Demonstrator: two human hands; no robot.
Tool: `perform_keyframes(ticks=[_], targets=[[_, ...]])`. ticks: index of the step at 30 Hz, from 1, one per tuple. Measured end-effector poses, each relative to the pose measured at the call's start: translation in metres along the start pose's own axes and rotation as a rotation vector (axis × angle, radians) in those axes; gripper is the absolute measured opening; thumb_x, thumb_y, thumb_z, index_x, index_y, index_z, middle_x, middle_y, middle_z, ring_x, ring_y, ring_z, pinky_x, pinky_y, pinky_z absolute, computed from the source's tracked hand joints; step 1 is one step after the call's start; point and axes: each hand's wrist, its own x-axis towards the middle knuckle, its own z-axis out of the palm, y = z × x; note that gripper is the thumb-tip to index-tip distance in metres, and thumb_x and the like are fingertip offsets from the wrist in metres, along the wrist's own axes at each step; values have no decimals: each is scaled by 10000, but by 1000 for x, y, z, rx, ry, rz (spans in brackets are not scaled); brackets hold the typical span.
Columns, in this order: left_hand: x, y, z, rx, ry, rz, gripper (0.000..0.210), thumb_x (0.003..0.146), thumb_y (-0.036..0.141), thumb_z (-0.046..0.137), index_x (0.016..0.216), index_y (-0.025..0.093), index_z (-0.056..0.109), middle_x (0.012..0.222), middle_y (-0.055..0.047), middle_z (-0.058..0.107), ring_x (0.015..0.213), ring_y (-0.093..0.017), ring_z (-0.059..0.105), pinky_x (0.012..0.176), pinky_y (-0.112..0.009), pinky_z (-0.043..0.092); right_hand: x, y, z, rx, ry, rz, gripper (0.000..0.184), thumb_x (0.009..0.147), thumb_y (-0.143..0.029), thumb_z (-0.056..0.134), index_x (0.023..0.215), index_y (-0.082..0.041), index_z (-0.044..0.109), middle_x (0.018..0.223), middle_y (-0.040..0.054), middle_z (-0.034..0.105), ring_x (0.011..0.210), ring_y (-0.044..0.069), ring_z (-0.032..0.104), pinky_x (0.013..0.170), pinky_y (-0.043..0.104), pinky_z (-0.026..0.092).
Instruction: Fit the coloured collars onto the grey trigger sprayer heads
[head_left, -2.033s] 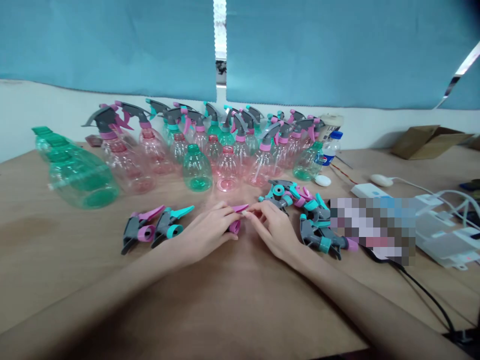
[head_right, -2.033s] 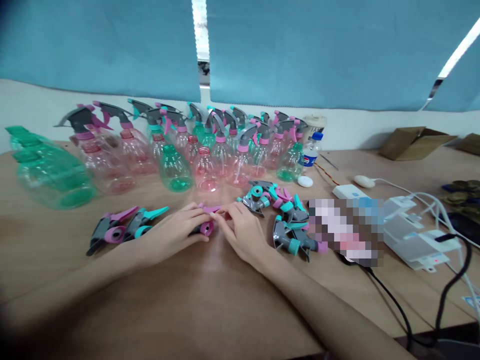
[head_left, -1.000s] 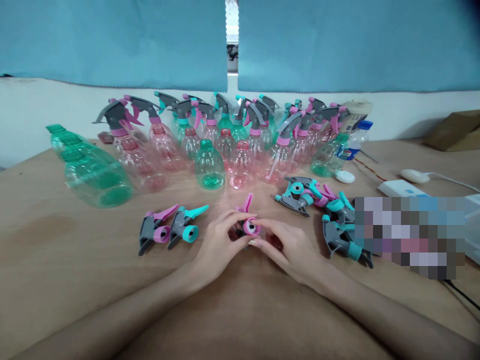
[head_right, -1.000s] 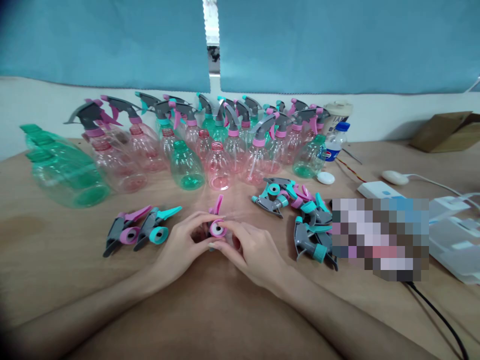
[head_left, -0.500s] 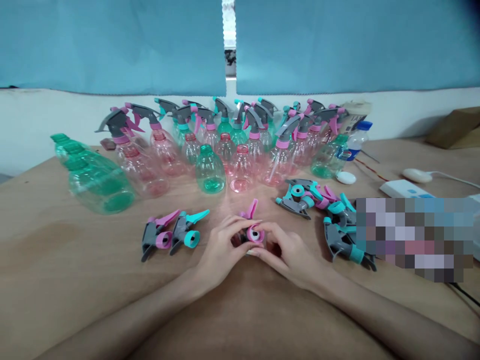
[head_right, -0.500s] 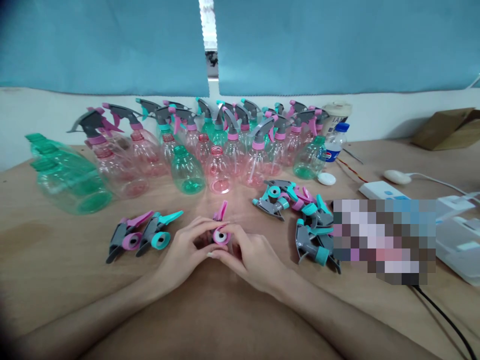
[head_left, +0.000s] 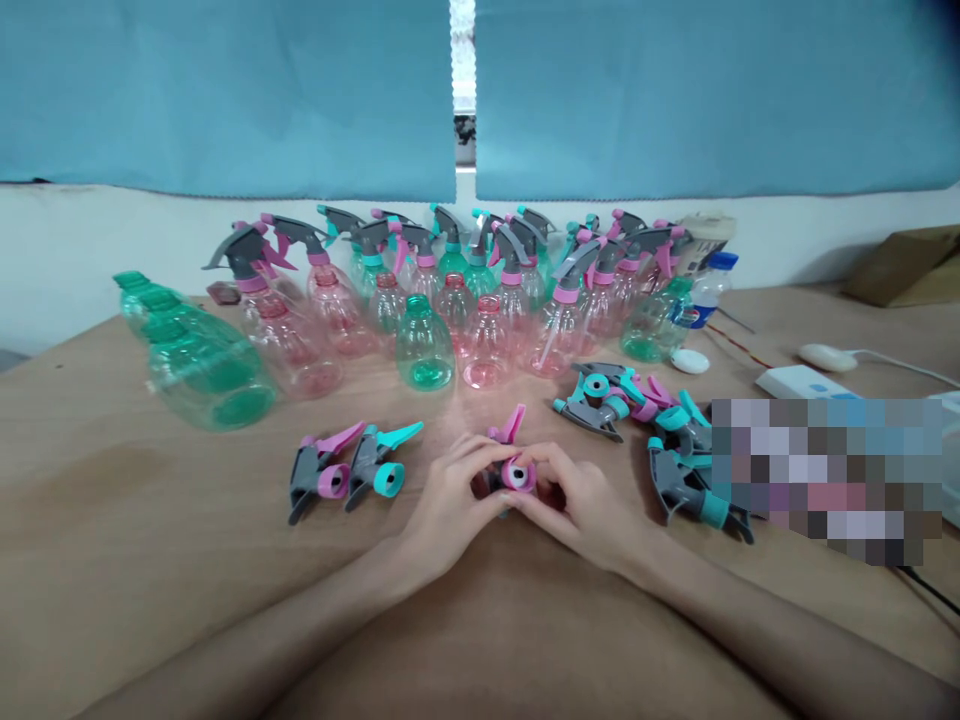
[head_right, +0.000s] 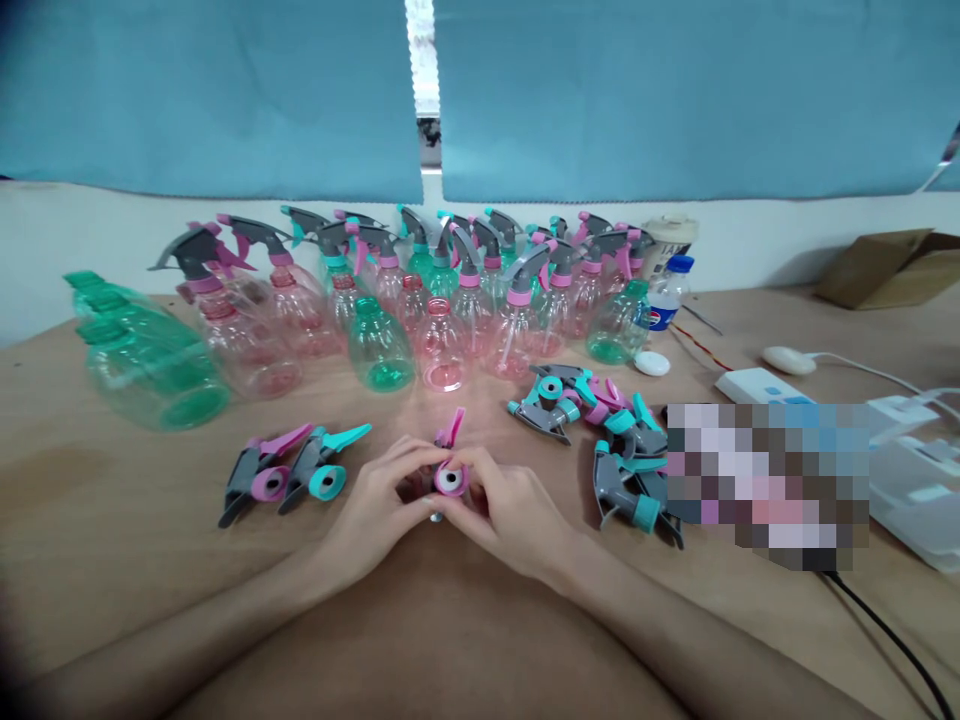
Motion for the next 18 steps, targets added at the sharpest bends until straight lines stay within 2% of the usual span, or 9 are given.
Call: perform_keyframes(ticks=[4,11,18], targets=[[0,-1,2,28,-20,29,241,763,176,712,992,222,653,971,-17,645,914,-201,570,844,-334,445,1,4,0,-57,26,-56,202,867,-346,570,956,-183,491,542,-87,468,436,76,432,462,197,300],[1,4,3,48,-41,67,144,760,199,717,892,192,661,947,-26,651,904,-206,560,826,-324,439,0,6,1,-193,114,-240,160,900,-347,522,881,-189,516,595,-47,557,465,79,478,493,201,344],[2,-2,2,8,-53,41,268,786,238,695,1046,221,632,976,-24,633,864,-190,572,793,-312,447,7,7,0,-326,102,-353,279,947,-388,437,818,-176,565,650,2,618,552,113,560,529,221,372]])
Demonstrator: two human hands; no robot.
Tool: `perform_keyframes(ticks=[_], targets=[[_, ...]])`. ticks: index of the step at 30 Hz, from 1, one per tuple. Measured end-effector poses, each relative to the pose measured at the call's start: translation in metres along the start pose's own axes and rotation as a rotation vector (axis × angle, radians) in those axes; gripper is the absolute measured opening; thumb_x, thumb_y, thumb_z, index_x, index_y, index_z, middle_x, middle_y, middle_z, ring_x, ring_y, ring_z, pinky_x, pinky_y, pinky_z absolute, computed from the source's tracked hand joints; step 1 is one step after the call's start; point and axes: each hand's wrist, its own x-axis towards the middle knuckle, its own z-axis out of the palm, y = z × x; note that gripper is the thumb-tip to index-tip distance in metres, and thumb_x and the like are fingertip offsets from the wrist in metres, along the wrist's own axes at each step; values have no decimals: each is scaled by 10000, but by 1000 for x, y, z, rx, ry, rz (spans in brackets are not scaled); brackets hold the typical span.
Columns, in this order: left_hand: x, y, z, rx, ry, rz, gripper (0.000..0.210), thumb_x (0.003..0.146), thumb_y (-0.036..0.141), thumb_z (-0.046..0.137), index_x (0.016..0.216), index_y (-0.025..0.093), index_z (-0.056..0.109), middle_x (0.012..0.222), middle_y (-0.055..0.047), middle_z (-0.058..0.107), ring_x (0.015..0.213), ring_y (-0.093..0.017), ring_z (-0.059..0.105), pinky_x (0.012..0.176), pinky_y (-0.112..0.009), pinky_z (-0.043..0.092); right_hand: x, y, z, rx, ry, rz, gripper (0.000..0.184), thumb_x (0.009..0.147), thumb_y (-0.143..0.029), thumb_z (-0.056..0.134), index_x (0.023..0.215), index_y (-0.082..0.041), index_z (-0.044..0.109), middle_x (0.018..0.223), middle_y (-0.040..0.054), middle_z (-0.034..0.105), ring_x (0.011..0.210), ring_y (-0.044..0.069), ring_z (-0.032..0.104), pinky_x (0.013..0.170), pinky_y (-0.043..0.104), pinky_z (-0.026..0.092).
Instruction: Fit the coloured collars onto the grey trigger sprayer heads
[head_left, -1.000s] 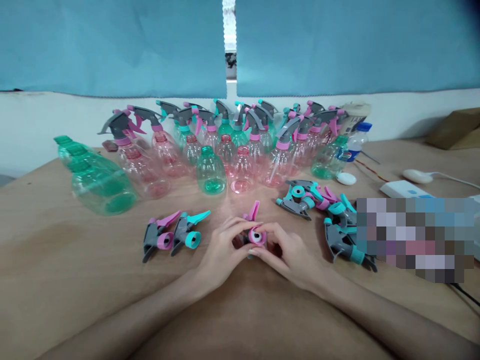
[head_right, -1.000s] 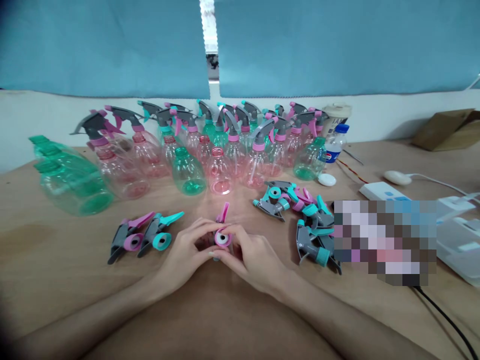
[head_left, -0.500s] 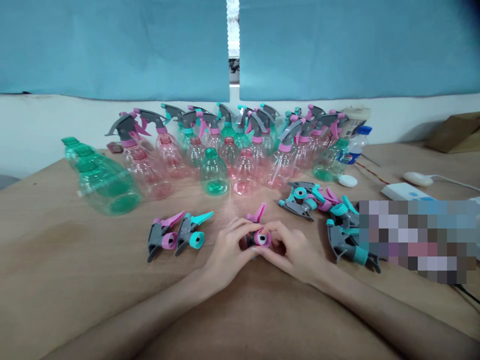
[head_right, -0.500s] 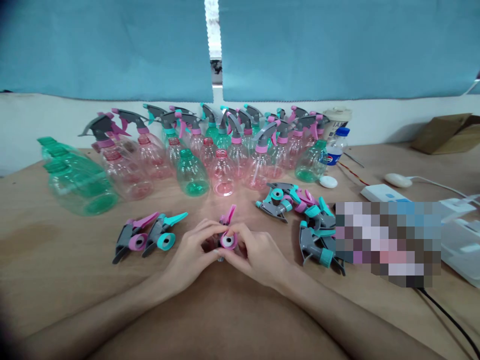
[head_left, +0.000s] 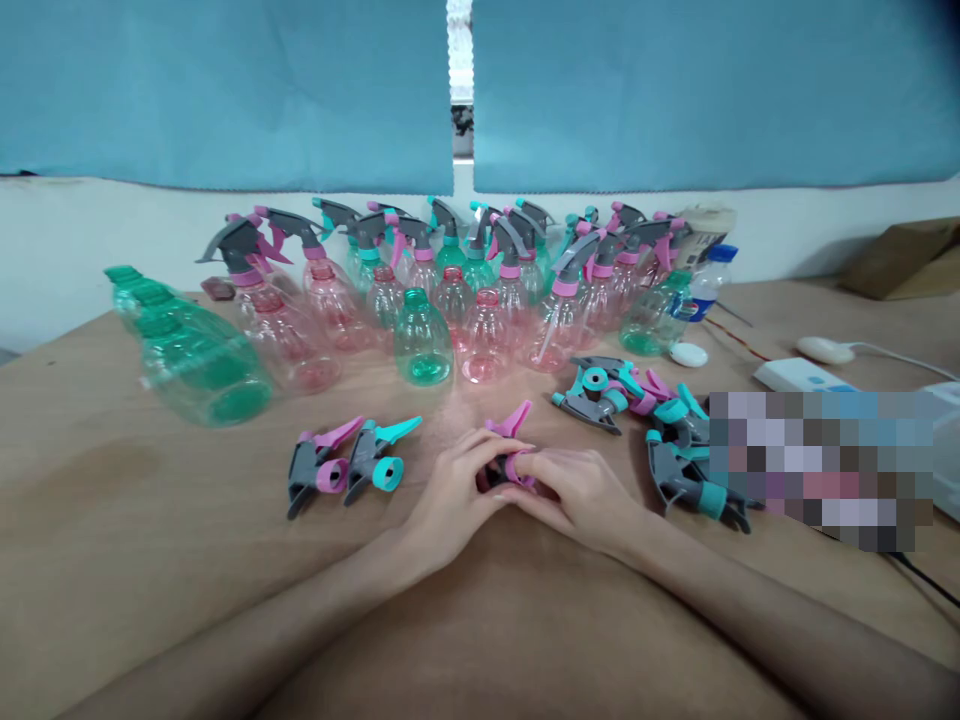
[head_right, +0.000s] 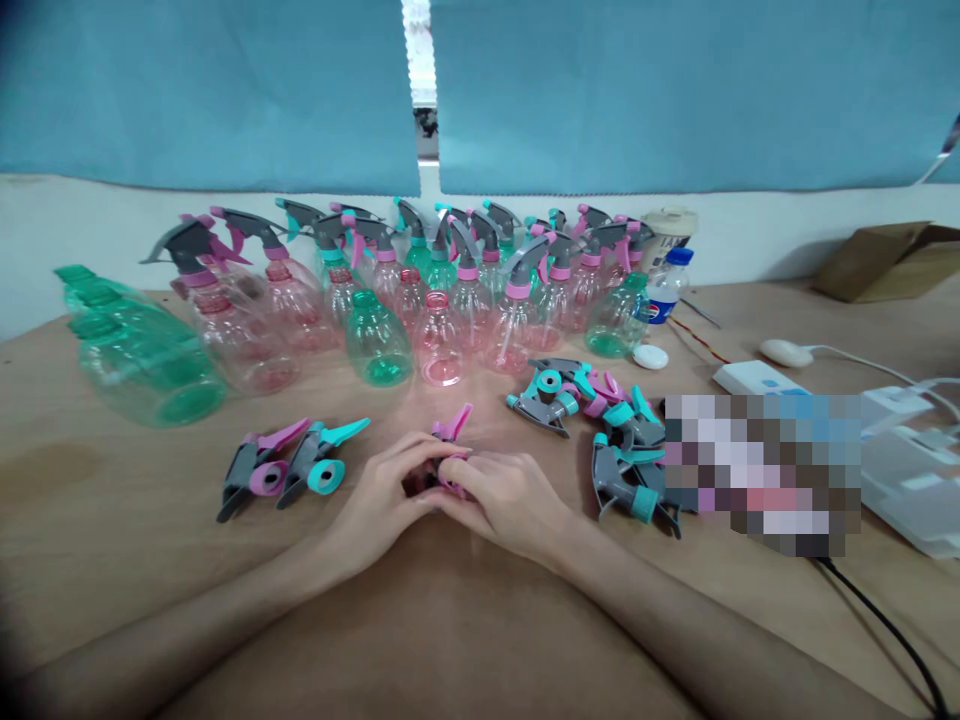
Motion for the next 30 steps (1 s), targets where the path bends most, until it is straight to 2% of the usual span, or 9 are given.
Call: perform_keyframes(ticks=[6,10,15,19,25,30], targets=[[0,-5,1,-29,-23,-25,267,795,264,682,1051,220,620,950,-17,617,798,-166,560,732,-291,448,0,2,0,-58,-9,-24,325,948,-401,430,789,-170,594,641,12,628,557,120,573,522,231,357],[1,-5,1,-38,-33,-34,245,805,276,668,1035,214,612,939,-16,608,780,-162,553,687,-275,435,2,2,-3,-102,-34,36,325,926,-442,457,832,-177,620,662,20,619,566,128,569,526,236,356],[2,-2,-1,-60,-59,-28,199,813,240,651,1002,188,617,986,-37,623,843,-183,558,735,-295,438,2,3,-3,82,-39,150,272,889,-444,514,894,-184,592,653,-13,581,510,99,499,495,216,346],[2,0,-1,-59,-72,-42,175,809,212,647,981,192,629,996,-35,622,872,-190,560,754,-299,439,1,1,-1,218,-47,250,262,835,-442,596,842,-186,545,607,-46,528,489,83,447,467,200,320],[2,0,-2,-59,-68,-39,151,801,214,657,945,192,618,959,-20,614,827,-171,549,730,-279,428,-2,-3,-2,279,-57,355,296,826,-422,616,723,-198,452,553,-74,427,465,67,393,448,190,293],[2,1,-2,-66,-46,-74,179,806,230,661,980,214,620,933,2,606,788,-149,548,683,-255,412,-3,-4,-4,309,-29,373,192,842,-373,599,816,-201,516,562,-67,470,465,74,432,458,190,341]])
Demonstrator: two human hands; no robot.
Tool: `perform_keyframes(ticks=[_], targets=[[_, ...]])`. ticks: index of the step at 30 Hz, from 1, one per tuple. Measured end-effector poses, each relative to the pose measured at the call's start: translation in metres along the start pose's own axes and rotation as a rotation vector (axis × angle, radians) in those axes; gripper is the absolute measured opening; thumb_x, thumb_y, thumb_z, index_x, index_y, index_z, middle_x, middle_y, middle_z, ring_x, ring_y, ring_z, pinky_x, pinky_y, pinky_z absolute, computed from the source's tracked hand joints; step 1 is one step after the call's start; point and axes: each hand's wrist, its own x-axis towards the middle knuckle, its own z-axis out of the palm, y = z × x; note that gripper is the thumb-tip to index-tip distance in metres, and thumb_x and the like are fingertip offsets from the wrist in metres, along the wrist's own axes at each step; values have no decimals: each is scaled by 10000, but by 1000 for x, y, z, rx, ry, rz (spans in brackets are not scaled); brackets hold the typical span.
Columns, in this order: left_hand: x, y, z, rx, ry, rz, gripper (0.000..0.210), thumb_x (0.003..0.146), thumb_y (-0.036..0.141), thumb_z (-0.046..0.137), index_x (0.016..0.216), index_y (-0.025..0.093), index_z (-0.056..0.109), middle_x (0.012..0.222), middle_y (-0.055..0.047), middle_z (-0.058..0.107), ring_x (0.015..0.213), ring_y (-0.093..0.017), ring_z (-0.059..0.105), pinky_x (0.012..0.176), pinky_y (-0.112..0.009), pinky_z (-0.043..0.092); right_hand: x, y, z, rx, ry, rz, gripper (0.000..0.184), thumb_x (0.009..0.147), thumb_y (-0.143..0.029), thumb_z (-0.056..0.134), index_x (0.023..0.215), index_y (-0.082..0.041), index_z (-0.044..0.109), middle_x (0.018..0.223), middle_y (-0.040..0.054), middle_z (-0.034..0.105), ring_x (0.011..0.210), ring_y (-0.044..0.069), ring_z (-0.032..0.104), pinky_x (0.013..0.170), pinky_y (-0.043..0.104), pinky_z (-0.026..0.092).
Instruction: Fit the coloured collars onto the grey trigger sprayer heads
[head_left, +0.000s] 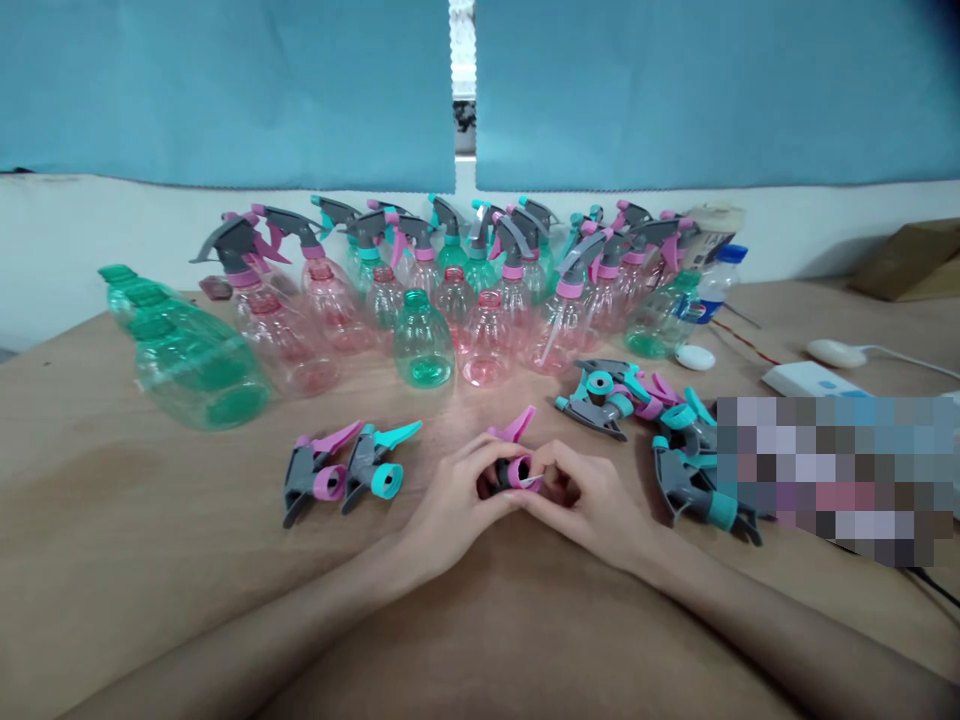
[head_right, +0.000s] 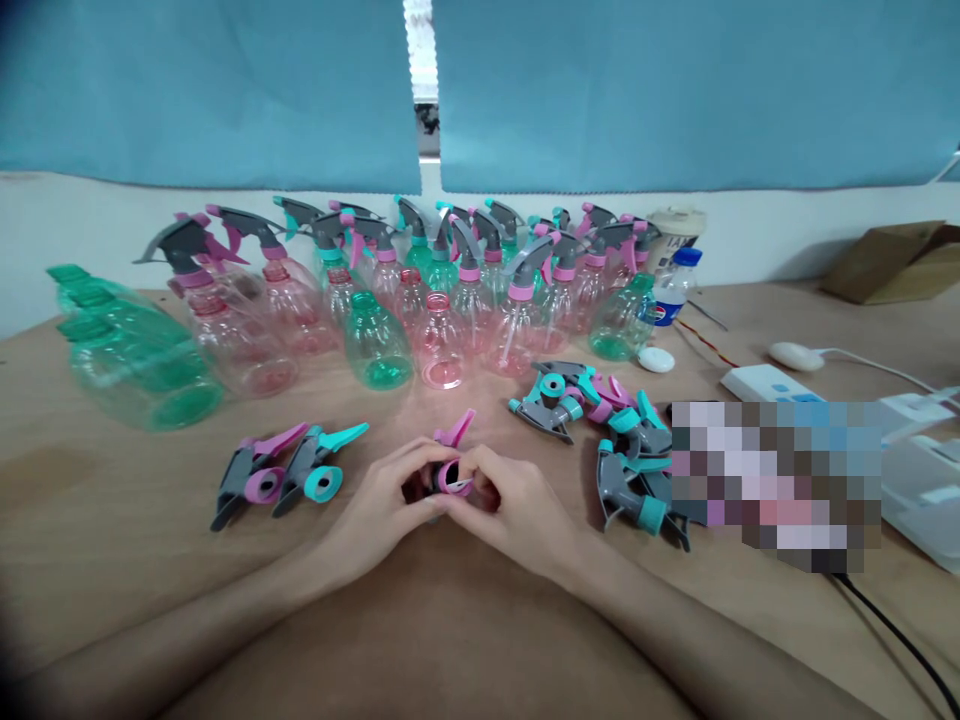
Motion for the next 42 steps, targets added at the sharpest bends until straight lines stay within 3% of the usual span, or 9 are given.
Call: perform_keyframes(ticks=[6,10,22,29,42], targets=[[-1,2,0,21,88,-54,226,802,311,666,1014,239,635,913,5,609,745,-140,552,670,-260,438,0,-2,-1,57,62,15,141,879,-311,546,799,-195,551,548,-55,498,459,77,469,446,186,381],[-1,2,0,17,148,-70,230,788,338,678,988,230,647,874,2,604,715,-137,550,630,-251,446,0,-4,-2,100,92,34,134,880,-291,552,800,-191,589,645,-12,622,551,99,568,498,196,452],[-1,0,1,-2,159,-89,267,752,267,713,1009,237,647,882,1,600,734,-144,566,608,-247,452,1,-2,-4,78,204,71,143,872,-296,568,848,-209,678,806,19,712,670,141,641,552,236,504],[-1,1,0,8,159,-81,246,767,231,692,1009,240,646,886,0,610,762,-155,575,641,-260,459,2,-3,-4,40,144,-74,165,883,-260,556,934,-211,705,722,29,681,569,128,558,512,255,463],[-1,3,0,44,160,-57,252,749,219,716,994,217,655,893,-2,624,776,-160,586,688,-277,474,3,-1,-4,79,142,16,78,827,-190,591,841,-192,668,706,5,595,571,106,527,470,215,414]])
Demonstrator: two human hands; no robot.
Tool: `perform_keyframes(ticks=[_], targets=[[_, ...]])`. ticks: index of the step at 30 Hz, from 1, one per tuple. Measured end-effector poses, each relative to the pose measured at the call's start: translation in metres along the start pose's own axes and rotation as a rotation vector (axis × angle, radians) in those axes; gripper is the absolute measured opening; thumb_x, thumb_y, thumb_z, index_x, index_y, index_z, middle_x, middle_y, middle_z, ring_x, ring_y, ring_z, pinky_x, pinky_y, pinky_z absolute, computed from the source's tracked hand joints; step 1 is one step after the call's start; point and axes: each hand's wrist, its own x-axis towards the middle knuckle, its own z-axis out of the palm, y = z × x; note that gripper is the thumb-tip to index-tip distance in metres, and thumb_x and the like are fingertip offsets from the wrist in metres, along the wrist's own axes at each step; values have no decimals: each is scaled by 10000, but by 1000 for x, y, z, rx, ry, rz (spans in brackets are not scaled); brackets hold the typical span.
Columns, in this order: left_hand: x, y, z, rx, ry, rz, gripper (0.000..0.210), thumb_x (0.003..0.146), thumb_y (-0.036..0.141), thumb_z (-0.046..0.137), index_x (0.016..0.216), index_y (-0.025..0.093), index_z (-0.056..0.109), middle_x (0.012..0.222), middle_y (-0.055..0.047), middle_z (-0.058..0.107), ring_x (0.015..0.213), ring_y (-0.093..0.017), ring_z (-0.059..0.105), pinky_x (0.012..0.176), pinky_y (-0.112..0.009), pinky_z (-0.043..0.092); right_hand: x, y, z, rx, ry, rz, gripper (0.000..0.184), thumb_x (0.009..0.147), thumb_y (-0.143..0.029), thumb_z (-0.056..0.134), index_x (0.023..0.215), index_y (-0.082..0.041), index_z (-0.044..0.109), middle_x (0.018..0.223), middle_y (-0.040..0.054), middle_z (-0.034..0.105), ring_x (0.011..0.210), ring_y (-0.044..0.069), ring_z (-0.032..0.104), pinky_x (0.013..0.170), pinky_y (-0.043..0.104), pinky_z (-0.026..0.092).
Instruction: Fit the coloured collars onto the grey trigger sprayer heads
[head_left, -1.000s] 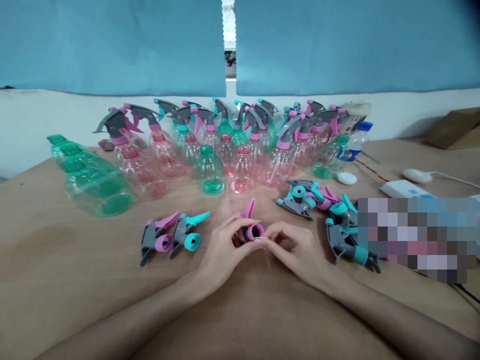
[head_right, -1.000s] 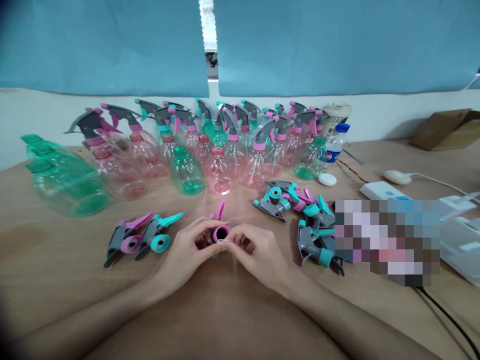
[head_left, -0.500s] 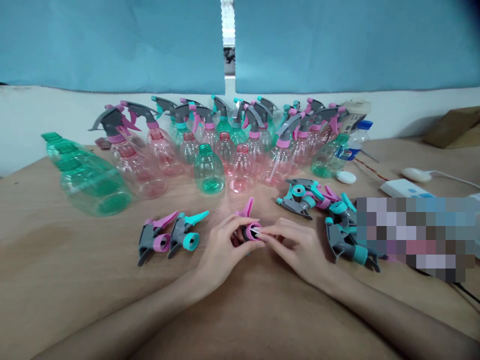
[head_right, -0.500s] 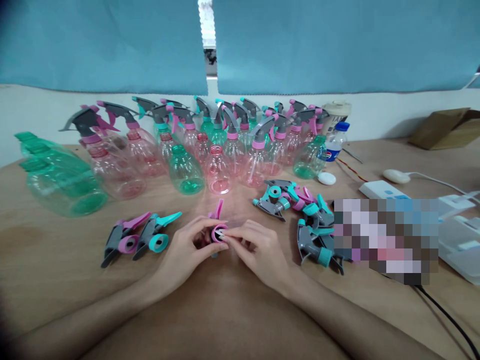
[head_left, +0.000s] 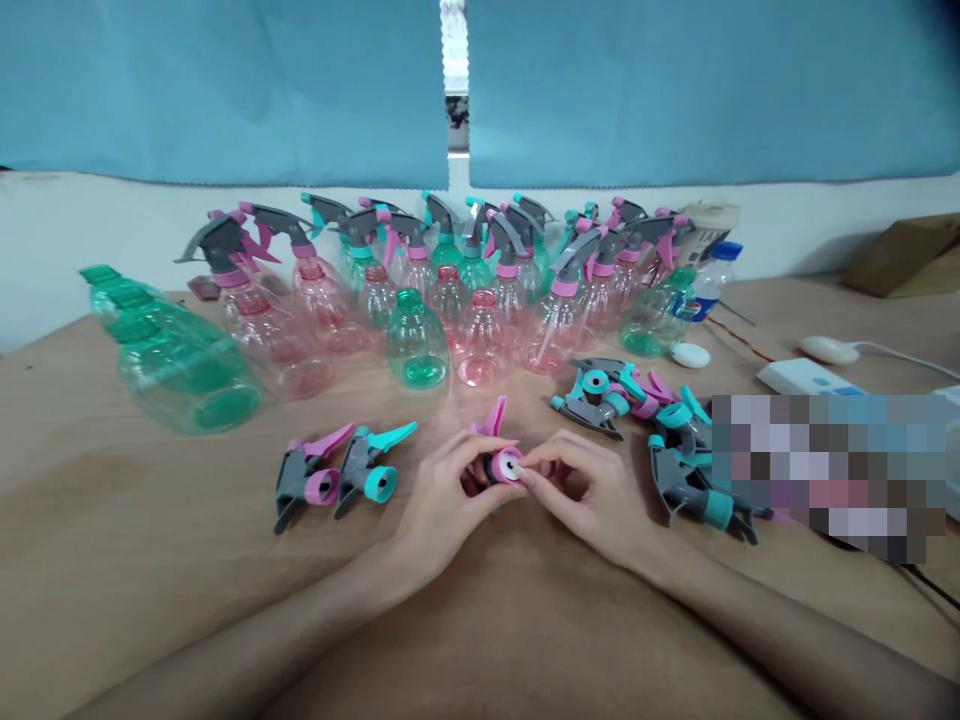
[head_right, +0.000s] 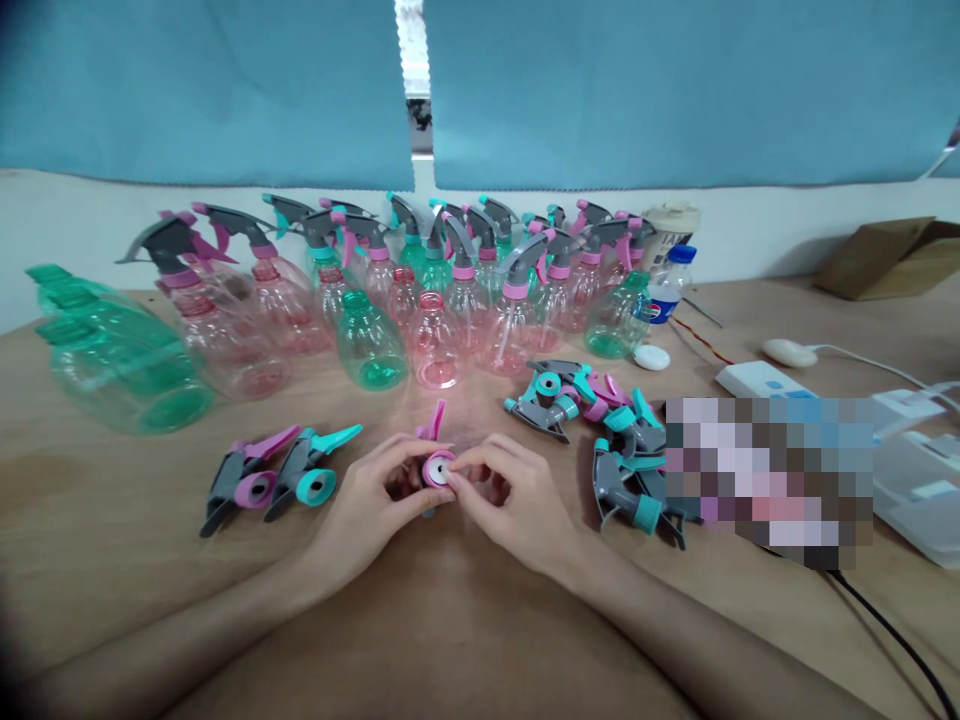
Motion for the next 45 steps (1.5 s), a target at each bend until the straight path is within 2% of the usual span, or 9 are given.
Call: perform_keyframes(ticks=[6,10,18,25,33,38,45], targets=[[-5,0,0,53,78,144,268,784,202,692,1044,244,642,968,-17,604,875,-174,585,764,-300,498,0,0,1,39,-12,10,50,806,-164,583,847,-179,607,703,-13,547,555,92,494,465,203,388],[-8,-1,0,86,85,230,262,811,185,665,1064,245,638,976,-27,590,911,-180,577,785,-320,514,-1,1,2,25,-55,8,75,797,-138,565,856,-180,584,699,-21,551,540,82,488,469,193,382],[-7,-4,1,115,86,256,247,822,169,648,1059,236,635,974,-30,584,896,-179,581,771,-335,535,-3,1,2,-21,-56,16,121,749,-112,590,841,-192,581,630,-55,526,504,71,466,489,189,378],[-8,-6,2,122,49,269,268,828,133,627,1073,240,618,984,-27,568,889,-173,577,779,-346,533,-3,-1,3,-49,-53,25,83,748,-128,597,803,-186,575,603,-62,511,487,61,456,479,182,363],[-8,-7,4,132,38,304,277,824,117,624,1076,230,599,975,-27,558,892,-175,573,782,-348,527,-4,-2,4,-60,-46,30,118,738,-135,616,835,-193,581,590,-73,491,477,60,447,476,183,365],[-7,-9,5,151,27,323,247,806,101,636,1027,209,609,965,-27,580,878,-170,574,769,-324,520,-5,-7,4,-67,-57,-9,59,776,-157,599,823,-191,588,590,-63,493,488,66,446,478,186,369],[-7,-9,5,155,16,302,230,817,110,617,1024,210,611,963,-24,585,859,-165,584,740,-302,523,-7,-8,4,-120,-37,-54,72,801,-162,592,865,-191,603,597,-58,514,497,70,456,496,192,373]])
